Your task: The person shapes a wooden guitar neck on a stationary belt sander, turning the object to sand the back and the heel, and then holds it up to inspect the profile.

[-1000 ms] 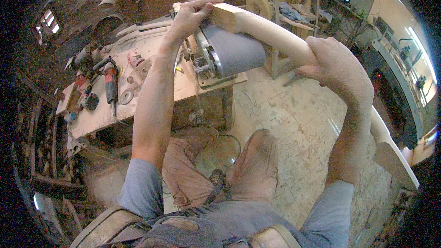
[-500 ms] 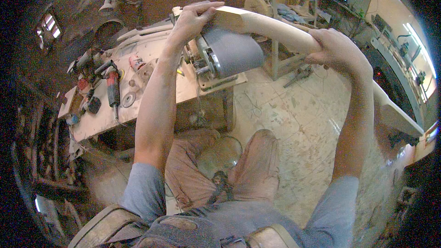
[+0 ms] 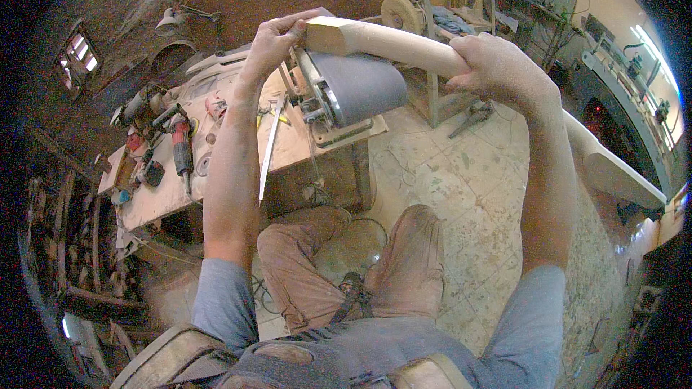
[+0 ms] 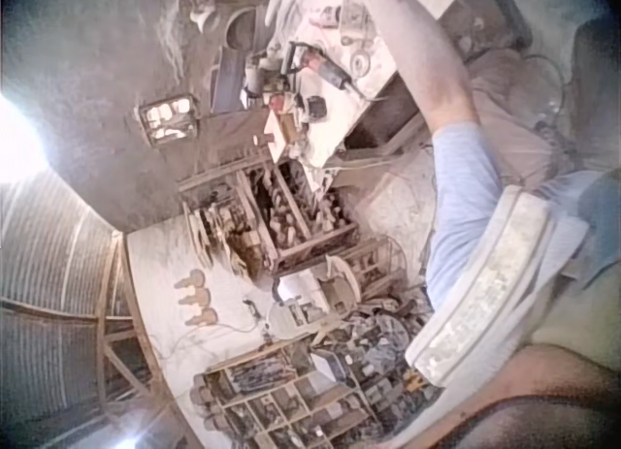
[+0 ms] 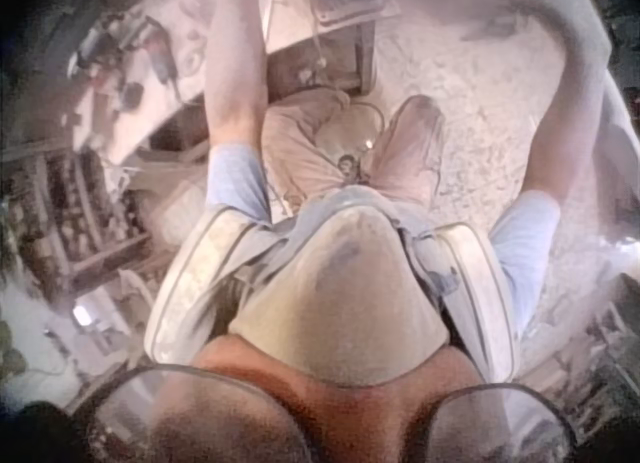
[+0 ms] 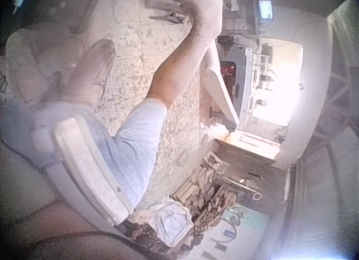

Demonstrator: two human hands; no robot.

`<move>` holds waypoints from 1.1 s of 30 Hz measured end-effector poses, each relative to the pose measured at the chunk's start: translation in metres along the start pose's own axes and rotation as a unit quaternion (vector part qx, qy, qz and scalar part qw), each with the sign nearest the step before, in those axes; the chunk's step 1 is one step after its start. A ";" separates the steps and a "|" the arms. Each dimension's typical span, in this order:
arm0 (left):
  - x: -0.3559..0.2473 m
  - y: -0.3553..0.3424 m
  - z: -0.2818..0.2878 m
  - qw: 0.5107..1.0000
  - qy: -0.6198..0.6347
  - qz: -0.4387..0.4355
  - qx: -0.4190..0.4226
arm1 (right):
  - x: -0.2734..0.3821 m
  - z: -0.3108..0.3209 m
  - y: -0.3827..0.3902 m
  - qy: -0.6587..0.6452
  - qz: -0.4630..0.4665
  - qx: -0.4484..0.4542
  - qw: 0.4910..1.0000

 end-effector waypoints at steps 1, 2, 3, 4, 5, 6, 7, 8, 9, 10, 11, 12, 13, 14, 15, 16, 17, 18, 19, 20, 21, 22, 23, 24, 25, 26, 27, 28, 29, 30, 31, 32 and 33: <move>0.001 0.001 0.001 1.000 0.003 0.005 0.001 | 0.002 0.000 0.003 0.000 -0.012 0.005 1.000; 0.000 0.001 0.000 1.000 0.015 0.003 0.000 | 0.003 -0.001 0.006 0.005 -0.009 0.001 1.000; 0.001 0.001 0.000 1.000 0.027 0.001 -0.002 | 0.003 -0.001 0.007 0.011 -0.005 -0.003 1.000; 0.002 0.000 0.000 0.999 0.039 -0.002 -0.004 | 0.005 -0.001 0.009 0.012 -0.003 -0.005 1.000; 0.003 -0.001 0.001 0.999 0.043 -0.002 -0.004 | 0.007 -0.002 0.012 0.012 0.000 -0.007 1.000; 0.002 -0.003 -0.001 0.999 0.049 -0.003 -0.002 | 0.009 -0.002 0.016 0.007 -0.001 -0.007 1.000; 0.001 -0.004 -0.003 0.998 0.056 -0.004 -0.001 | 0.011 -0.002 0.019 0.003 -0.001 -0.008 1.000; 0.001 -0.004 -0.005 0.998 0.056 0.002 0.000 | 0.012 -0.003 0.021 0.019 -0.003 -0.014 1.000; -0.002 -0.003 -0.008 0.998 0.056 0.009 0.001 | 0.012 -0.005 0.023 0.034 -0.003 -0.020 0.999; -0.006 -0.002 -0.009 0.998 0.055 0.017 0.002 | 0.011 -0.007 0.024 0.049 -0.004 -0.026 0.998; -0.009 -0.001 -0.009 0.998 0.054 0.018 0.002 | 0.012 -0.009 0.026 0.059 -0.002 -0.033 0.998; -0.010 -0.001 -0.010 0.998 0.055 0.018 0.001 | 0.012 -0.009 0.027 0.070 -0.001 -0.042 0.997; -0.011 -0.002 -0.010 0.998 0.056 0.018 0.001 | 0.013 -0.009 0.029 0.081 0.000 -0.051 0.995; -0.012 -0.002 -0.010 0.999 0.052 0.012 0.000 | 0.016 -0.008 0.032 0.086 -0.003 -0.054 0.995; -0.011 -0.003 -0.009 0.999 0.047 0.006 0.000 | 0.020 -0.007 0.034 0.090 -0.004 -0.058 0.994; -0.010 -0.003 -0.008 0.999 0.041 0.000 0.000 | 0.023 -0.006 0.036 0.093 -0.005 -0.061 0.994; -0.009 -0.004 -0.008 0.999 0.040 0.000 -0.003 | 0.025 -0.005 0.036 0.088 -0.008 -0.057 0.994; -0.010 -0.005 -0.009 0.999 0.038 0.001 -0.004 | 0.026 -0.005 0.036 0.083 -0.011 -0.052 0.995; -0.011 -0.005 -0.009 0.999 0.036 0.002 -0.006 | 0.026 -0.005 0.035 0.078 -0.014 -0.046 0.996; -0.010 -0.004 -0.009 0.999 0.036 0.015 -0.001 | 0.026 -0.006 0.035 0.081 -0.016 -0.048 0.995; -0.012 -0.005 -0.010 0.999 0.040 0.025 0.004 | 0.025 -0.005 0.036 0.087 -0.023 -0.051 0.995; -0.014 -0.005 -0.012 0.998 0.043 0.035 0.010 | 0.025 -0.004 0.037 0.094 -0.029 -0.054 0.994; -0.016 -0.006 -0.014 0.999 0.040 0.021 0.006 | 0.024 -0.003 0.038 0.101 -0.031 -0.052 0.993; -0.015 -0.006 -0.013 0.999 0.032 0.011 0.000 | 0.022 -0.004 0.037 0.105 -0.028 -0.049 0.993; -0.014 -0.006 -0.011 1.000 0.024 0.000 -0.005 | 0.021 -0.005 0.035 0.109 -0.026 -0.046 0.993; -0.012 -0.006 -0.010 1.000 0.022 -0.001 -0.007 | 0.020 -0.005 0.034 0.108 -0.018 -0.048 0.993; -0.012 -0.008 -0.012 1.000 0.024 -0.006 -0.008 | 0.018 -0.003 0.035 0.109 -0.016 -0.051 0.993; -0.013 -0.009 -0.014 1.000 0.027 -0.011 -0.008 | 0.016 -0.002 0.036 0.111 -0.013 -0.054 0.992; -0.013 -0.010 -0.016 0.999 0.031 -0.006 -0.007 | 0.014 -0.001 0.037 0.114 -0.015 -0.060 0.992; -0.011 -0.010 -0.017 0.999 0.032 0.001 -0.007 | 0.013 -0.002 0.036 0.114 -0.014 -0.064 0.991; -0.009 -0.011 -0.018 0.999 0.033 0.007 -0.006 | 0.011 -0.002 0.035 0.114 -0.013 -0.069 0.991; -0.009 -0.012 -0.021 0.999 0.039 0.008 -0.004 | 0.009 -0.001 0.035 0.117 -0.004 -0.067 0.991; -0.008 -0.012 -0.022 0.999 0.043 0.010 -0.004 | 0.007 0.000 0.034 0.119 0.008 -0.064 0.991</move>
Point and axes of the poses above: each hand's wrist, its own y-axis away from the middle knuckle, its own z-axis out of the back of the hand, x = y × z, the point moved 5 cm from there along -y, towards the middle knuckle, and after that the axes turned 9 degrees about -y, right-handed, at the moved point
